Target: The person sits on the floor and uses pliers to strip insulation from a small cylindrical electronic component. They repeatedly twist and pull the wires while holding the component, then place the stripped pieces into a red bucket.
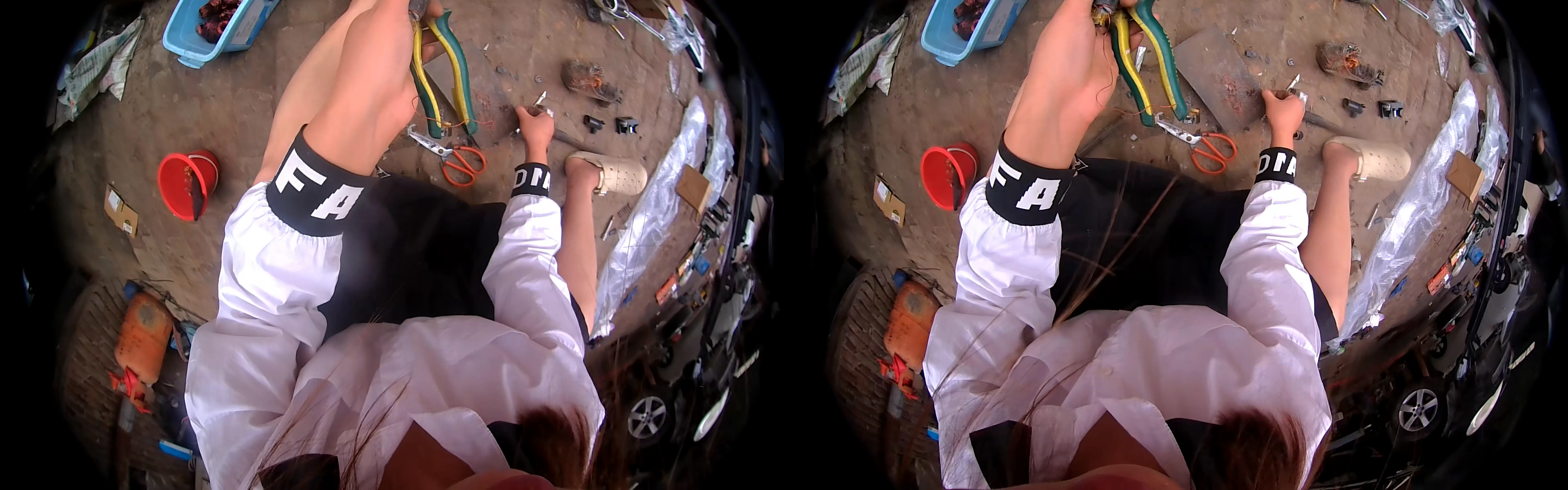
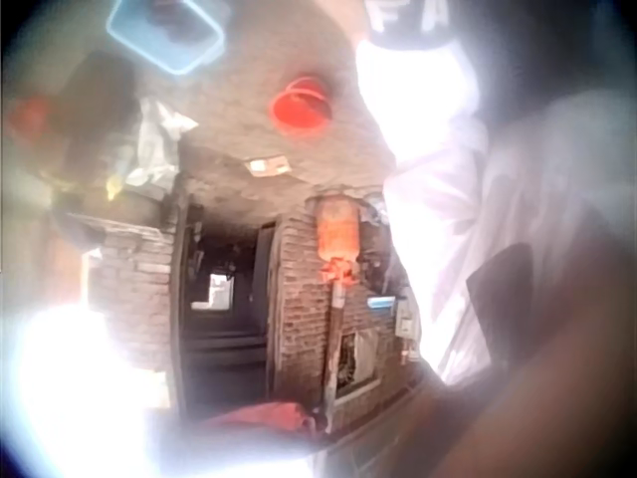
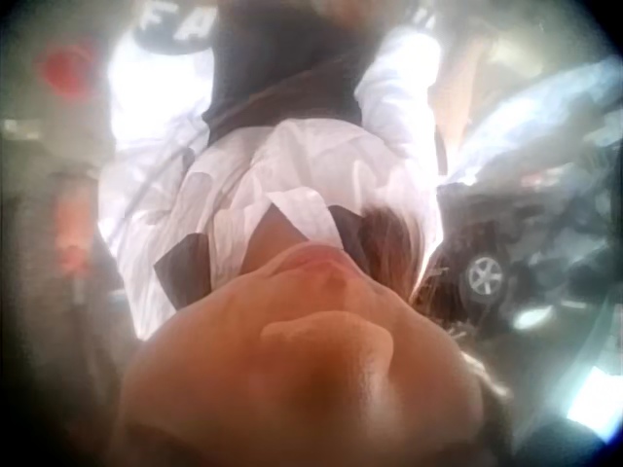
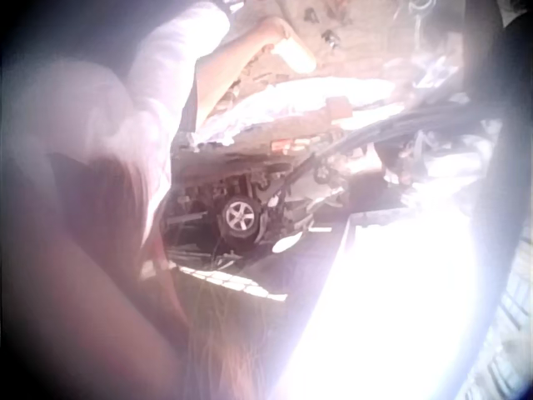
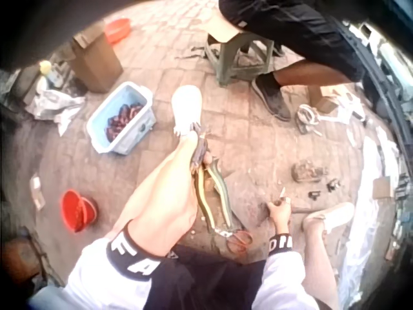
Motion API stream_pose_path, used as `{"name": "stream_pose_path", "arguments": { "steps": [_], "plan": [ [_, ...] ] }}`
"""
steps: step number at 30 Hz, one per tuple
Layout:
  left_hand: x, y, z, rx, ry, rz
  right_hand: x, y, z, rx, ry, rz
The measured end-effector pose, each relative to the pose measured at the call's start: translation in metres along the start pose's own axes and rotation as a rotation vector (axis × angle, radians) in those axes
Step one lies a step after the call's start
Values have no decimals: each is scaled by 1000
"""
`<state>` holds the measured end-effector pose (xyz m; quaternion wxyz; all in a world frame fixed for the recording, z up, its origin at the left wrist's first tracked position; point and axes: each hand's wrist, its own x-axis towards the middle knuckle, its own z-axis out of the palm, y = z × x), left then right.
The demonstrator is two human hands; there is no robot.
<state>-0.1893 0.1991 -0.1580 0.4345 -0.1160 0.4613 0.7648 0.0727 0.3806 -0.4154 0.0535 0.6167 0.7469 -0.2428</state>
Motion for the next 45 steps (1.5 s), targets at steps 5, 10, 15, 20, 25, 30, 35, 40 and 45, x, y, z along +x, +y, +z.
{"name": "stream_pose_path", "arguments": {
  "steps": [5, 10, 15, 20, 25, 30, 35, 40, 45],
  "plan": [
    [6, -4, -6, -51, -45, -8, -43, -5, -1, 191, -79, 38],
    [17, -8, -16, 48, -138, -12, -68, -2, -17, 765, 106, 88],
    [32, -32, -12, 120, -168, 82, -130, -35, -75, 1035, 309, -38],
    [-68, -3, -24, 70, -393, 184, -232, -92, -153, 974, 37, -39],
    [-190, 25, -31, 70, -623, 298, -364, -148, -186, 1125, -193, -516],
    [-292, 48, -78, 153, -538, 364, -436, -182, -165, 1124, -351, -739],
    [-330, 56, -132, 105, -439, 428, -490, -195, -134, 1044, -506, -736],
    [-346, 63, -189, 34, -392, 367, -521, -204, -131, 1115, -897, -522],
    [-348, 64, -226, 120, 19, 769, -541, -205, -129, 1046, -939, -583]
  ]
}}
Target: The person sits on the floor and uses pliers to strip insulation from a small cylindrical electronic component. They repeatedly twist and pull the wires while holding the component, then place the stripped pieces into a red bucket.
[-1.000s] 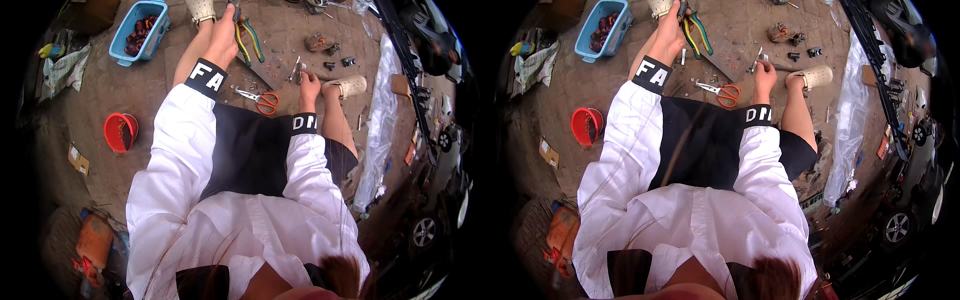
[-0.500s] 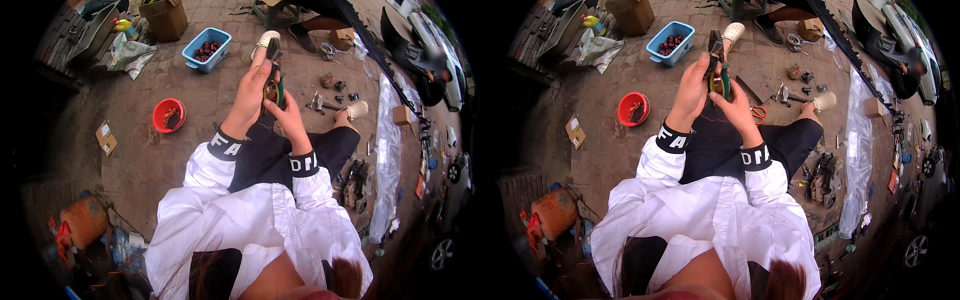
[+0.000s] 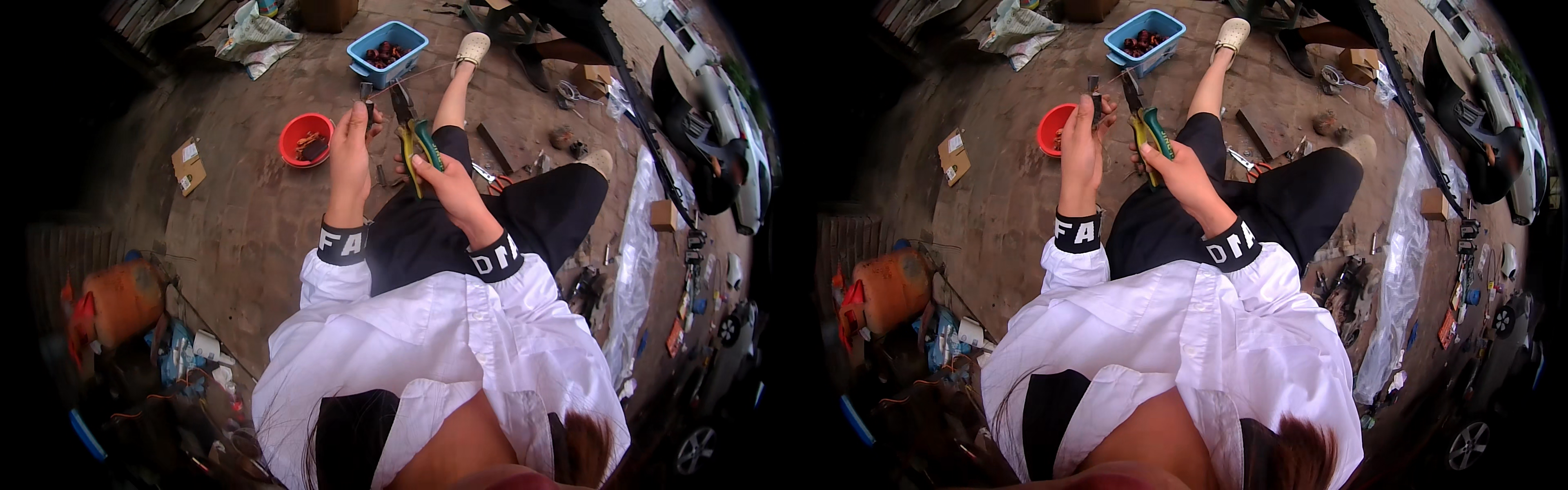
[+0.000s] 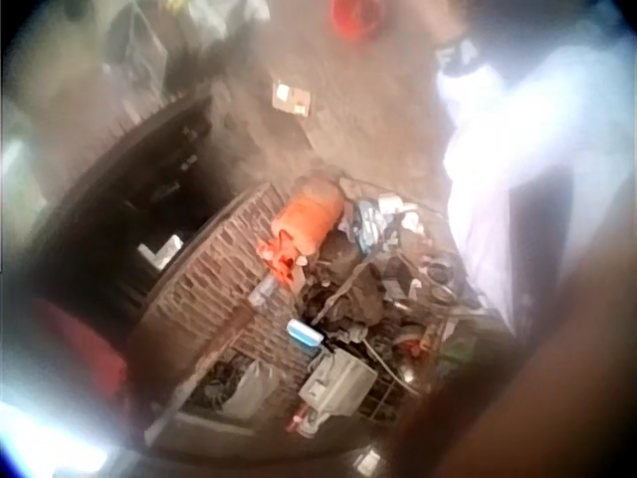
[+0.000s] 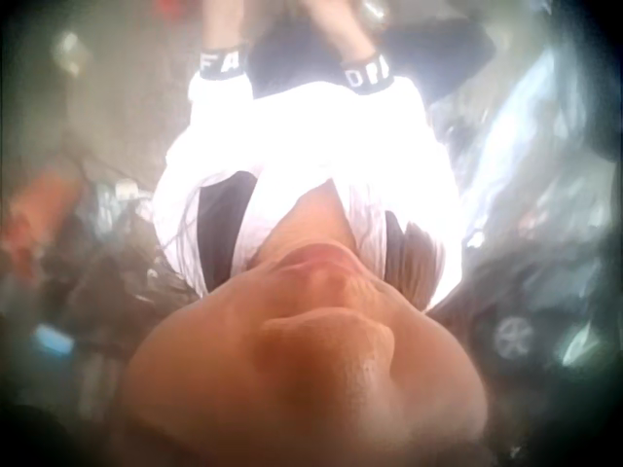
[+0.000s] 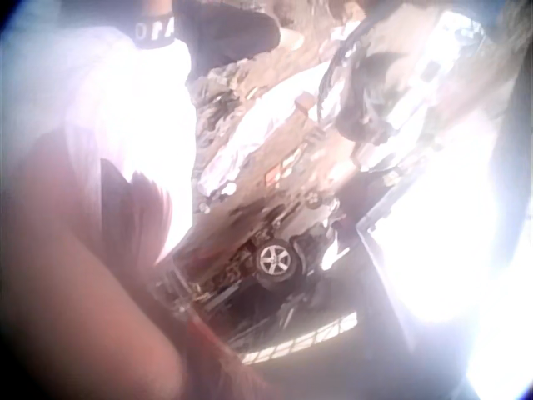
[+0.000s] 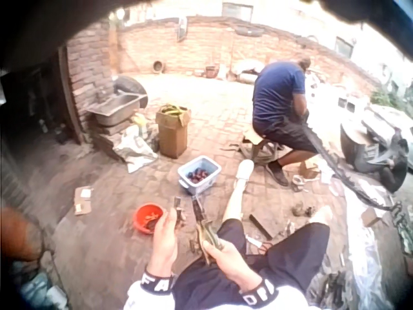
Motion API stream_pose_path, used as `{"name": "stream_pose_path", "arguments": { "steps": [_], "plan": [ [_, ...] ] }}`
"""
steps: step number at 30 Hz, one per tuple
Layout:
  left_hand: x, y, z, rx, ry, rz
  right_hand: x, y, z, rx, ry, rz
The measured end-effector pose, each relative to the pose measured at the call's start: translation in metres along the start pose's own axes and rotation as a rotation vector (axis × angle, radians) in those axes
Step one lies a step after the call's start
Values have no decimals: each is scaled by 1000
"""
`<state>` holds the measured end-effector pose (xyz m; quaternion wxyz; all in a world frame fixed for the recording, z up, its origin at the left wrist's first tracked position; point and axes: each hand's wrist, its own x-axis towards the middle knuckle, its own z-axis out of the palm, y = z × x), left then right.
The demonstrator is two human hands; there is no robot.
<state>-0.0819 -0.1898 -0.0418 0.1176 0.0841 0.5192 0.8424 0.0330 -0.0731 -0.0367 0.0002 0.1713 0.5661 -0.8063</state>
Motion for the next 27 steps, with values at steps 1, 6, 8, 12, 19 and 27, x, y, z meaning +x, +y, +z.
{"name": "stream_pose_path", "arguments": {
  "steps": [1, 6, 8, 12, 19, 27],
  "plan": [
    [-1, 5, -6, -12, -2, -12, -3, 2, 1, -16, -11, -4],
    [-6, 19, -23, 72, 2, -15, -20, 0, 2, -40, -80, -14],
    [-9, 27, -20, 136, 0, 3, -21, 2, 2, -68, -106, -6],
    [-22, 32, -15, 187, -8, 45, -23, 2, 6, -86, -165, -6],
    [-28, 34, -9, 300, 53, 182, -27, -3, 8, -172, -240, -111],
    [-31, 31, 14, 425, -35, 170, -36, 13, -13, -369, -86, -480]
  ]
}}
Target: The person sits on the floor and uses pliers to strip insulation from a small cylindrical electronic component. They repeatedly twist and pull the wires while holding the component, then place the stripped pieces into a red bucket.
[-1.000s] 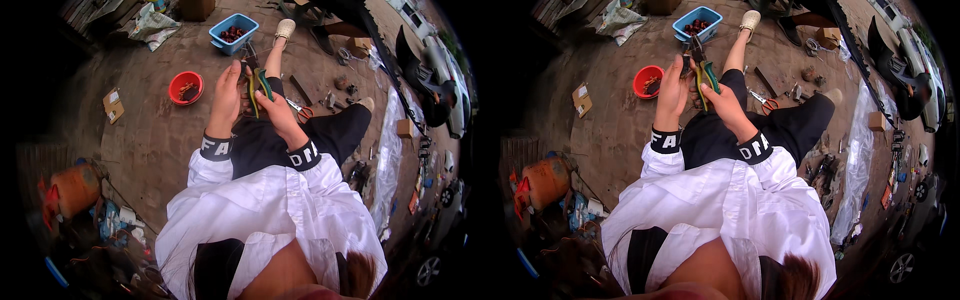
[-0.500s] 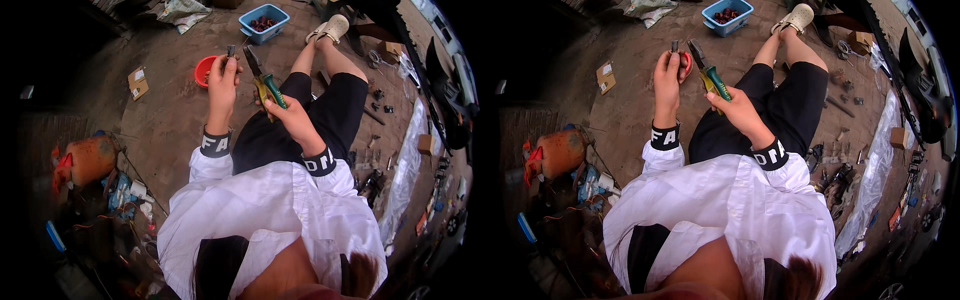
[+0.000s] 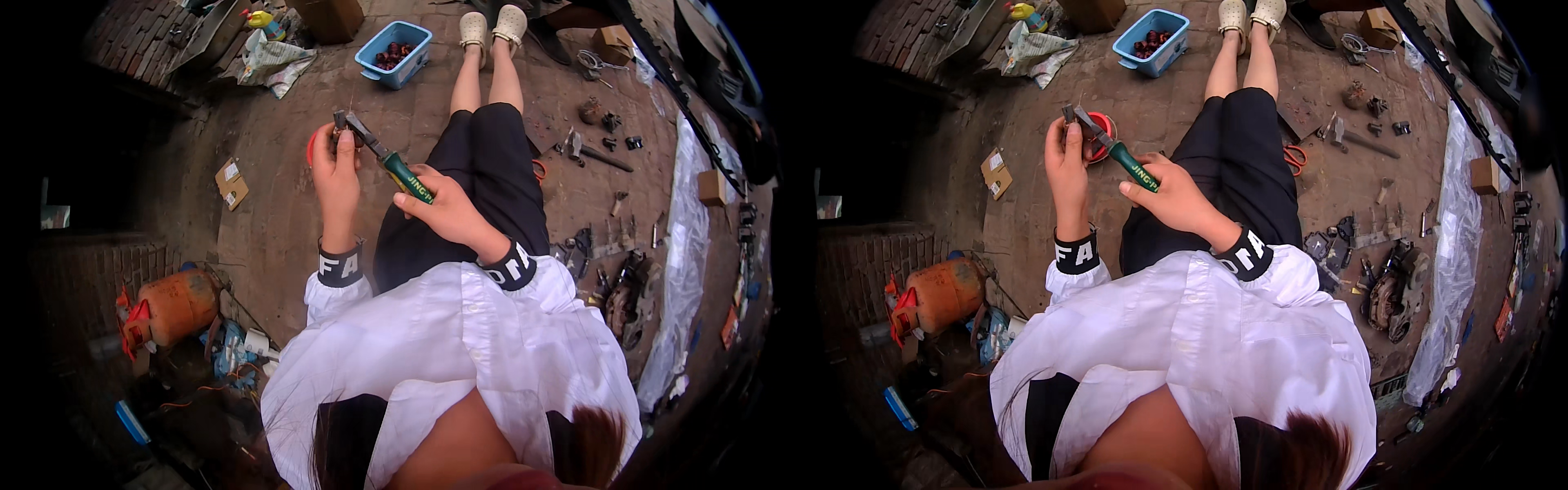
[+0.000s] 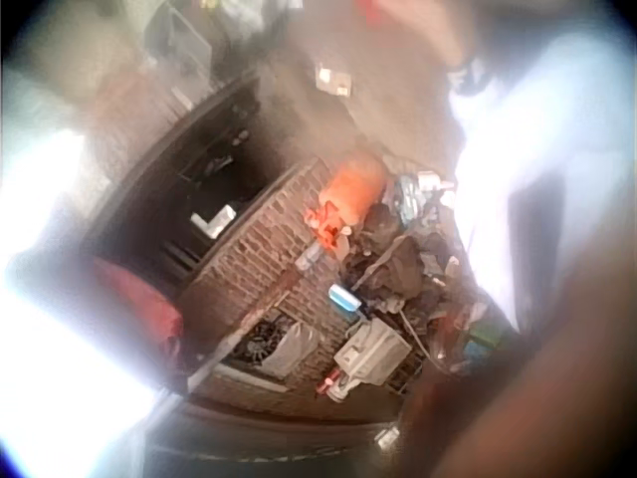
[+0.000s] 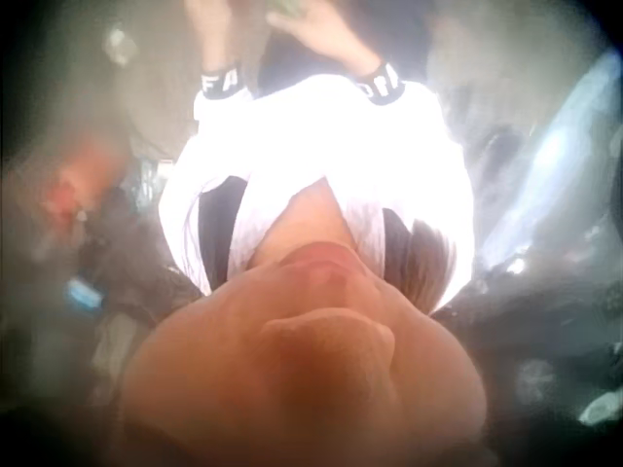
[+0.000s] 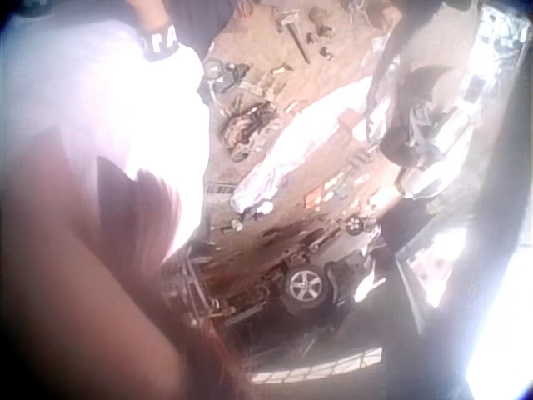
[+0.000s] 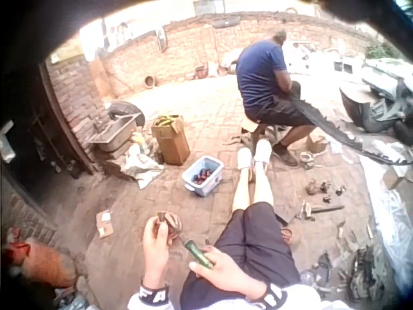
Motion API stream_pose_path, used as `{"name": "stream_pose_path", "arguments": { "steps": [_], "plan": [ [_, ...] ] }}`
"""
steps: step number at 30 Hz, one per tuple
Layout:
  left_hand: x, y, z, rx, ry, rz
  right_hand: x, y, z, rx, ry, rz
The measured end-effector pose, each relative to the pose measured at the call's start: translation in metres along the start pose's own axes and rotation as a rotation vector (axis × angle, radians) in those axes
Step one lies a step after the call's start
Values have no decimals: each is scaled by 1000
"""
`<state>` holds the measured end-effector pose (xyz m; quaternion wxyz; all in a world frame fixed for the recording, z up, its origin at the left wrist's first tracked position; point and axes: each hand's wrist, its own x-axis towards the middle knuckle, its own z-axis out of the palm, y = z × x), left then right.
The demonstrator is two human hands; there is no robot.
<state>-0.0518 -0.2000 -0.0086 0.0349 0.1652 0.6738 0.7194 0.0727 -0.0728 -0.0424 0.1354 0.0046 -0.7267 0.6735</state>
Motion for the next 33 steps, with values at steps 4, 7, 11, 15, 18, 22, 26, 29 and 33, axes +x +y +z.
{"name": "stream_pose_path", "arguments": {
  "steps": [4, 7, 11, 15, 18, 22, 26, 29, 33],
  "plan": [
    [1, -3, 16, 38, -94, -7, -7, -8, -14, -1, 28, 70],
    [3, -3, 24, 3, -148, -38, -11, -3, -20, 5, 66, 75],
    [0, -2, 32, 32, -149, -54, -15, 6, -21, 53, 99, 148],
    [-6, 2, 34, 90, -84, -44, -17, 3, -21, 103, 73, 221],
    [-8, -3, 37, 67, -75, -19, -18, 8, -20, 123, 104, 201],
    [5, -12, 34, 86, -103, -53, -10, 8, -20, 135, 124, 221],
    [10, -16, 36, 129, -113, -109, -6, 20, -23, 51, 109, 169],
    [16, -24, 37, 99, -102, -143, 0, 32, -19, 70, 79, 190],
    [19, -40, 24, 148, -63, -162, 5, 32, -12, 142, 27, 284]
  ]
}}
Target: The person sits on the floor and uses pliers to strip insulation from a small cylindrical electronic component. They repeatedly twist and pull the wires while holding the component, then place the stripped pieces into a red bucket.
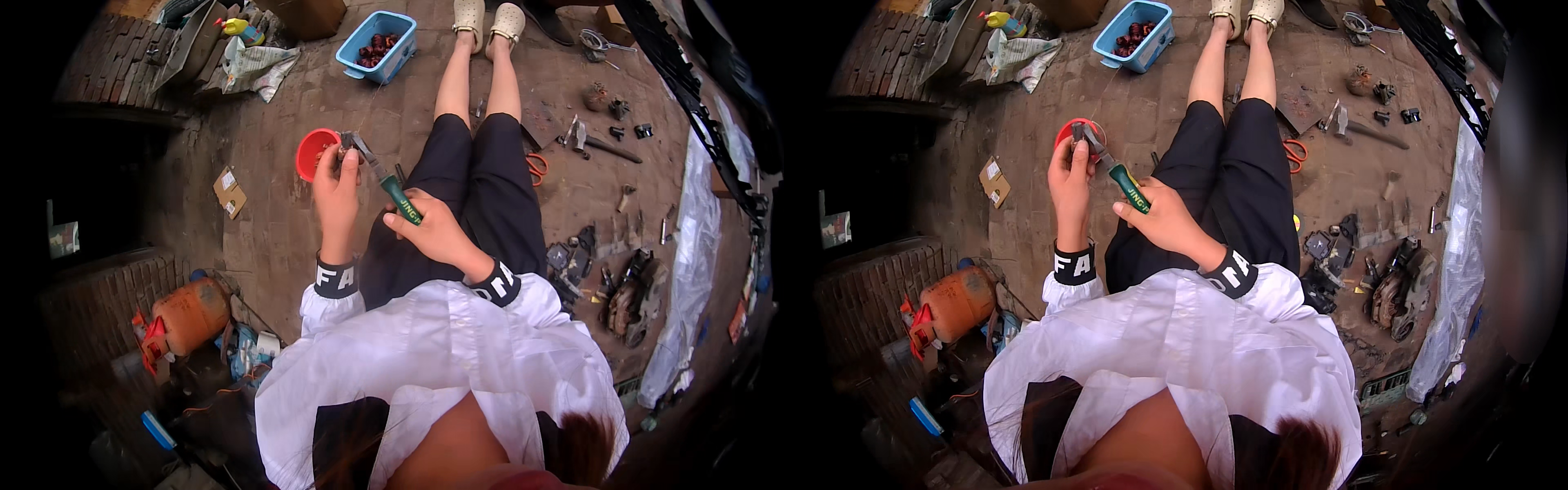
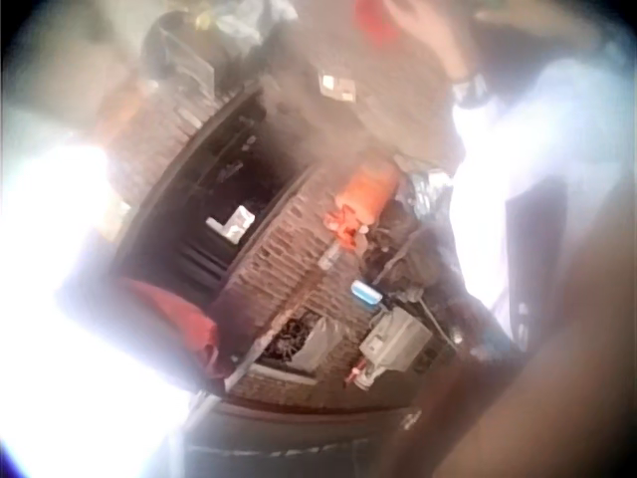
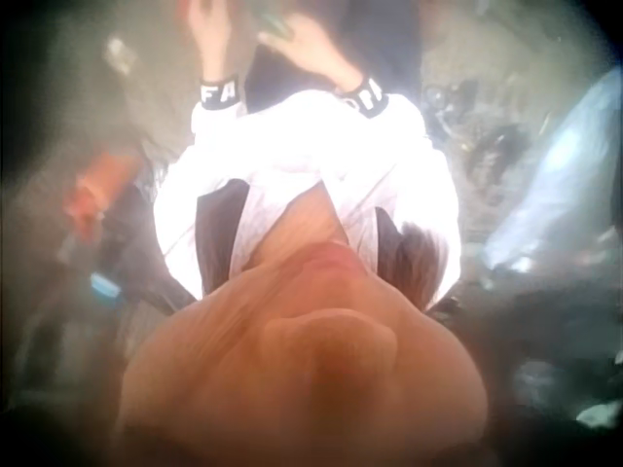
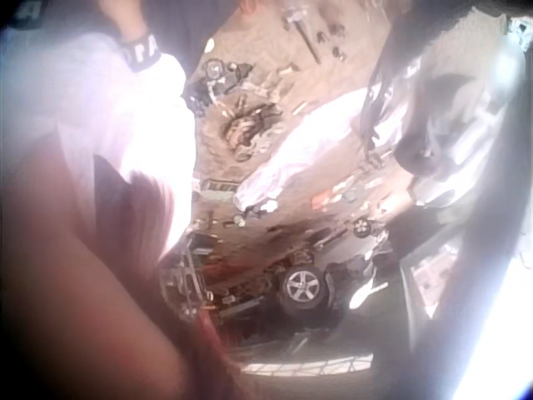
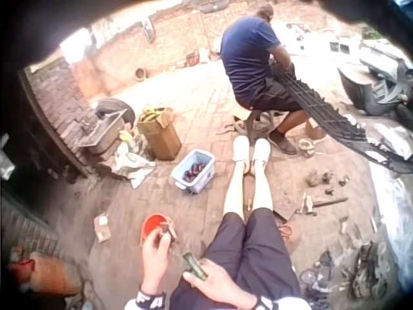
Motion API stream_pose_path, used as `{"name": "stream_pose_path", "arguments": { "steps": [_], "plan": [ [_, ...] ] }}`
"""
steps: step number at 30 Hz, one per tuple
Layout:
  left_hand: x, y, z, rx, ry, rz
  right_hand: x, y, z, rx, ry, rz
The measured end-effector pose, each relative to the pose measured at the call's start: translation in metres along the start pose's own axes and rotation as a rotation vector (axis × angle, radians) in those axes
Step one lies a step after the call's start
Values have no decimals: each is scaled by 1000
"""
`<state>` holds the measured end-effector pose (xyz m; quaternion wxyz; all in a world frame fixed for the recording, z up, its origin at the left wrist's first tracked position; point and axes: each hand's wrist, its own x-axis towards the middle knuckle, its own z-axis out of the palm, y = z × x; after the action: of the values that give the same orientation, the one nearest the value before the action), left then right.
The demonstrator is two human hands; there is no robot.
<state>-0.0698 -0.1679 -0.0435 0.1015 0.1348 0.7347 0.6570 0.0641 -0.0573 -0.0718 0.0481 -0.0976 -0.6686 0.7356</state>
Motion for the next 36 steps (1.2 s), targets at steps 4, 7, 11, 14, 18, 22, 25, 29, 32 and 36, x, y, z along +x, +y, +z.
{"name": "stream_pose_path", "arguments": {
  "steps": [4, 7, 11, 14, 18, 22, 25, 29, 32, 36],
  "plan": [
    [-2, -6, -4, -39, 38, -31, 6, 3, 1, 37, -66, 53],
    [-3, -7, -10, -51, 51, -56, 10, -3, 2, 30, -92, 81],
    [-7, -4, -18, -18, 78, -20, 12, -13, 7, 78, -107, 117],
    [-12, -3, -22, 9, 87, 50, 9, -19, 7, 99, -153, 107],
    [-18, 11, -26, -87, 64, 31, 6, -28, 6, 60, -204, 11],
    [-24, 25, -30, -186, 36, 46, -1, -42, 6, 60, -233, 20],
    [-27, 29, -33, -148, 44, 73, -4, -45, 6, 20, -231, -40],
    [-31, 31, -33, 54, 146, 223, -8, -57, 8, -7, -218, 5],
    [-41, 42, -32, 286, 199, 317, -16, -52, 6, -12, -237, 28],
    [-47, 51, -36, 223, 130, 201, -23, -50, 3, 304, -357, 199]
  ]
}}
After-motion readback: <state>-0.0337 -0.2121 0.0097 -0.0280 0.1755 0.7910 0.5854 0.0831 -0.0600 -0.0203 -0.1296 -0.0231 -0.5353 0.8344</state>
